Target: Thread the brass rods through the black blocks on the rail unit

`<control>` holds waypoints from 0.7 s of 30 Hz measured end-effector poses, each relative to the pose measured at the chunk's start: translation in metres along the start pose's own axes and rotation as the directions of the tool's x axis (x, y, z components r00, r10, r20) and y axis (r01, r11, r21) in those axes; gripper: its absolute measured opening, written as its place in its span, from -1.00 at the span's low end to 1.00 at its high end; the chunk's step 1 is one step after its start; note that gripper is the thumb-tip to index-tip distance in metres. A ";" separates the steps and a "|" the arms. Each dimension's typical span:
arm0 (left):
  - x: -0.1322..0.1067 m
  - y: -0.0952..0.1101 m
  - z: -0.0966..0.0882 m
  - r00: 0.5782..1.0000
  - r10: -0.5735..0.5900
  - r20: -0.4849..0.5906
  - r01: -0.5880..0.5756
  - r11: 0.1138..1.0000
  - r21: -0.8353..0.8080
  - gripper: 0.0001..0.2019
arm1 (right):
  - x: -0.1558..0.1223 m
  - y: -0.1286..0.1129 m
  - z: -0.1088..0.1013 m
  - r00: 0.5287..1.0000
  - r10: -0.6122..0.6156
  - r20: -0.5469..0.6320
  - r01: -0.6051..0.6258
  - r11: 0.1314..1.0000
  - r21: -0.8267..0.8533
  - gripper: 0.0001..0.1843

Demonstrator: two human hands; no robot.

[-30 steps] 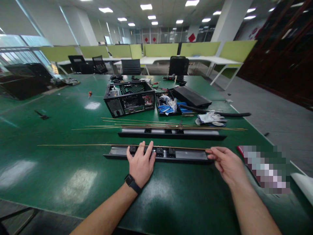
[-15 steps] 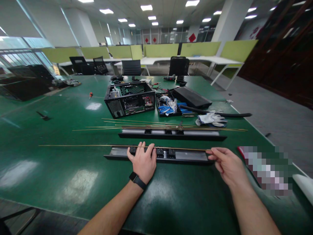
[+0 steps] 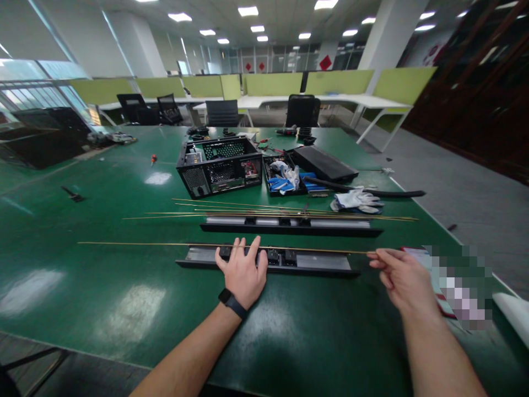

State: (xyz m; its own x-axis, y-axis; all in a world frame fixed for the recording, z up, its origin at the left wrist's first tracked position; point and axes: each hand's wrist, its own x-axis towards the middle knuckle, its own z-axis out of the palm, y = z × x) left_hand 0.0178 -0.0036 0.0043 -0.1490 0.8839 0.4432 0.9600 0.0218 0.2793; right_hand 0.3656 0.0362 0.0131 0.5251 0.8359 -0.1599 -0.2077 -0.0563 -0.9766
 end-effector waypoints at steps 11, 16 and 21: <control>0.001 0.004 -0.002 1.000 -0.020 -0.014 0.020 1.000 -0.019 -0.58 | -0.001 -0.001 0.000 1.000 0.006 -0.003 -0.006 1.000 0.017 -0.70; 0.001 0.003 -0.001 1.000 -0.013 -0.011 0.013 1.000 -0.017 -0.54 | 0.006 -0.007 -0.006 0.992 0.012 -0.125 -0.008 0.999 0.033 -0.84; 0.001 0.002 -0.001 1.000 -0.022 -0.013 0.022 0.999 -0.023 -0.52 | 0.023 -0.014 -0.027 0.976 -0.049 -0.212 0.050 0.999 0.003 -0.86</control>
State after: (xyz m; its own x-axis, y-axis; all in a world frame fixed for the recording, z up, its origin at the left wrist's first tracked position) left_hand 0.0197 -0.0033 0.0060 -0.1730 0.8772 0.4479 0.9507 0.0300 0.3085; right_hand 0.4025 0.0419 0.0188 0.6977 0.7028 -0.1390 -0.1831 -0.0126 -0.9830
